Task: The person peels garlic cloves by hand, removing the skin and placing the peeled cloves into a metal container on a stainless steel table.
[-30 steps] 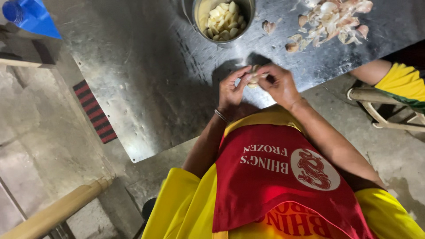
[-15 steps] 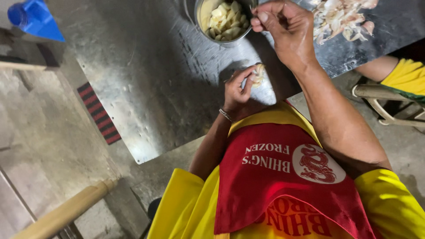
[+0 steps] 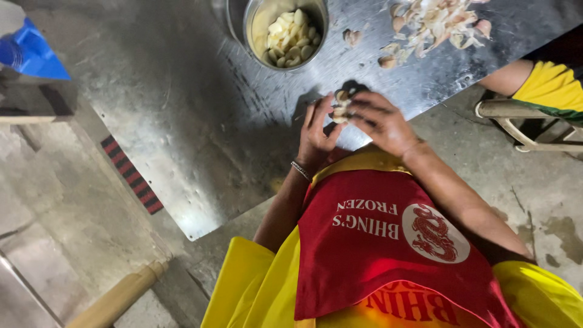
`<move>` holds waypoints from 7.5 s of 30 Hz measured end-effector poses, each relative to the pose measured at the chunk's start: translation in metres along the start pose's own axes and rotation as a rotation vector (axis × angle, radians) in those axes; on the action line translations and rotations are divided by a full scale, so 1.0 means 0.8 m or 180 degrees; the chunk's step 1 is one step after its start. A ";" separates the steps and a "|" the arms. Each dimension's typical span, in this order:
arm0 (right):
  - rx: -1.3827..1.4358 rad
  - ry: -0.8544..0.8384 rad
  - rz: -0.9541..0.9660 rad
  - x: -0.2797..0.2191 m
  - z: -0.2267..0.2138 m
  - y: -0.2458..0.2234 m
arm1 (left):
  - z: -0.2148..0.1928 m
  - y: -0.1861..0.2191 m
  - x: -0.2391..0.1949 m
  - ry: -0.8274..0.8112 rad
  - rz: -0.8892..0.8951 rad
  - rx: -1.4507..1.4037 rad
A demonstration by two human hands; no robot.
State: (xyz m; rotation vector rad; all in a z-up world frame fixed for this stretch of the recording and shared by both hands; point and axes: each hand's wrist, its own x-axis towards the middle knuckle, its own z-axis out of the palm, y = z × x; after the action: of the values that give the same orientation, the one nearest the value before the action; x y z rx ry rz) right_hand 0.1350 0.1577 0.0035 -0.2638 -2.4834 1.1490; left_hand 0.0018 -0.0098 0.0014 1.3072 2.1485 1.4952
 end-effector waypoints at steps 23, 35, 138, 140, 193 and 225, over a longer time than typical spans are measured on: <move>-0.0540 -0.0583 0.0347 0.019 0.038 0.004 | 0.002 -0.001 -0.007 0.0201 -0.0227 -0.0401; -0.0030 -0.0423 0.0659 0.010 0.035 0.016 | 0.005 -0.006 0.001 0.0283 0.0023 -0.0285; 0.0718 -0.0605 0.0777 -0.004 -0.017 -0.026 | 0.027 -0.004 -0.027 -0.0432 -0.1165 -0.2270; 0.0715 -0.0653 0.0773 -0.008 -0.017 -0.031 | 0.031 -0.008 -0.033 -0.0351 -0.1289 -0.2197; 0.1207 0.0259 0.0786 0.020 -0.001 -0.075 | -0.001 0.033 -0.011 0.0686 -0.1001 -0.2217; 0.2578 -0.0536 0.1382 0.007 0.026 -0.024 | -0.022 0.010 -0.016 -0.0208 -0.1262 -0.2443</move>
State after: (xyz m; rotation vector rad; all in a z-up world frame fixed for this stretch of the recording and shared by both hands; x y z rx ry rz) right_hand 0.1210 0.1327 0.0076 -0.4864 -1.9064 2.3112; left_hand 0.0027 -0.0300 0.0122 0.6092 1.4165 1.7790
